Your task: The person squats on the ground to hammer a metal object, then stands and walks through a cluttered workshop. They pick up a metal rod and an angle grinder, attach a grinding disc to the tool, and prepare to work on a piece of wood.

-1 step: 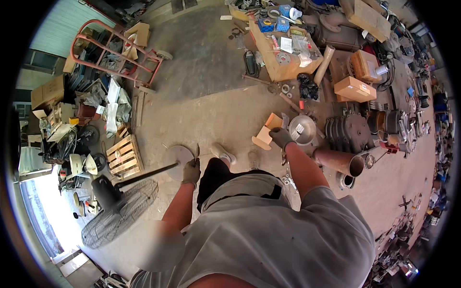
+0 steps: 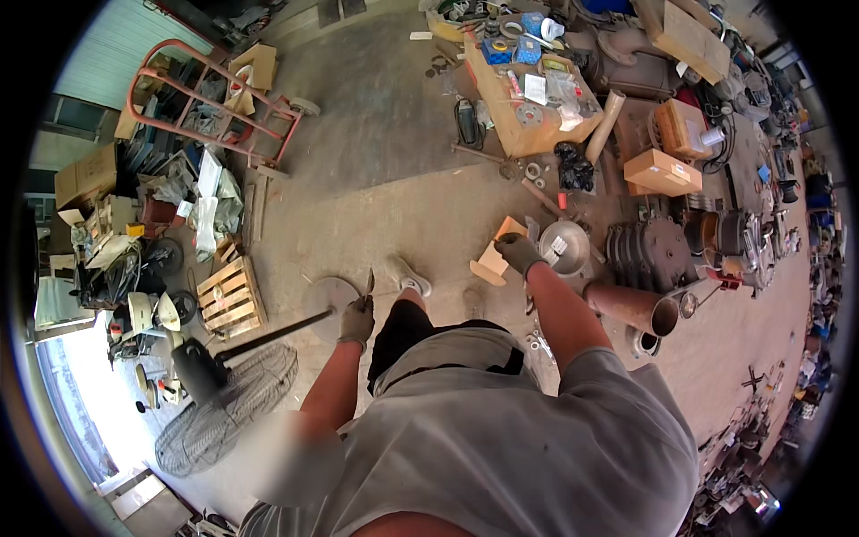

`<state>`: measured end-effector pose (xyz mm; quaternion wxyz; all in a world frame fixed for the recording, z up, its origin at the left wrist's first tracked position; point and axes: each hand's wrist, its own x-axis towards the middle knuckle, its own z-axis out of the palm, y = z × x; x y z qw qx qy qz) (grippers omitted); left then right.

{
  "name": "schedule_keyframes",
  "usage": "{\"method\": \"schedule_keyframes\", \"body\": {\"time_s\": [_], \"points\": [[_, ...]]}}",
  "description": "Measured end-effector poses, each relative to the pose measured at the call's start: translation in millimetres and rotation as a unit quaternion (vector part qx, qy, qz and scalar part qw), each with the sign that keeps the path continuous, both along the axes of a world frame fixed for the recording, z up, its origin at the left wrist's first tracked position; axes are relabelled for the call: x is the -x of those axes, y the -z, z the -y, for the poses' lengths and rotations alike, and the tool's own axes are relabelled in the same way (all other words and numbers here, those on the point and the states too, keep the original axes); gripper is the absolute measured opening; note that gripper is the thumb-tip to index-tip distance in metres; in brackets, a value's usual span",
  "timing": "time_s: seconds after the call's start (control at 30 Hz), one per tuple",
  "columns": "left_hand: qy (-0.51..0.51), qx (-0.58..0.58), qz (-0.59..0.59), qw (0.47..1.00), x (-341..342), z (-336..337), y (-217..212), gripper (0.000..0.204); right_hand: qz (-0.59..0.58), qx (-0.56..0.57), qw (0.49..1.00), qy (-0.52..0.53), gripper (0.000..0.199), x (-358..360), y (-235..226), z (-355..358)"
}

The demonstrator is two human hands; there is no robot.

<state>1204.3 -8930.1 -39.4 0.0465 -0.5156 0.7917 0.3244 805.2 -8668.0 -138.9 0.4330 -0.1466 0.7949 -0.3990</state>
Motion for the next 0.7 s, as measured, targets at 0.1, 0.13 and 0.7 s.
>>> {"method": "schedule_keyframes", "body": {"time_s": [0.1, 0.13, 0.7], "points": [[0.064, -0.018, 0.061, 0.996, 31, 83, 22, 0.035, -0.161, -0.092, 0.979, -0.085, 0.056, 36, -31, 108], [0.068, -0.031, 0.073, 0.995, 43, 113, 25, 0.035, -0.167, -0.112, 0.976, -0.087, 0.06, 44, -25, 129], [-0.099, -0.2, 0.116, 0.968, 67, 392, 97, 0.034, 0.035, -0.423, 0.9, -0.101, 0.151, 299, 169, 465]]}}
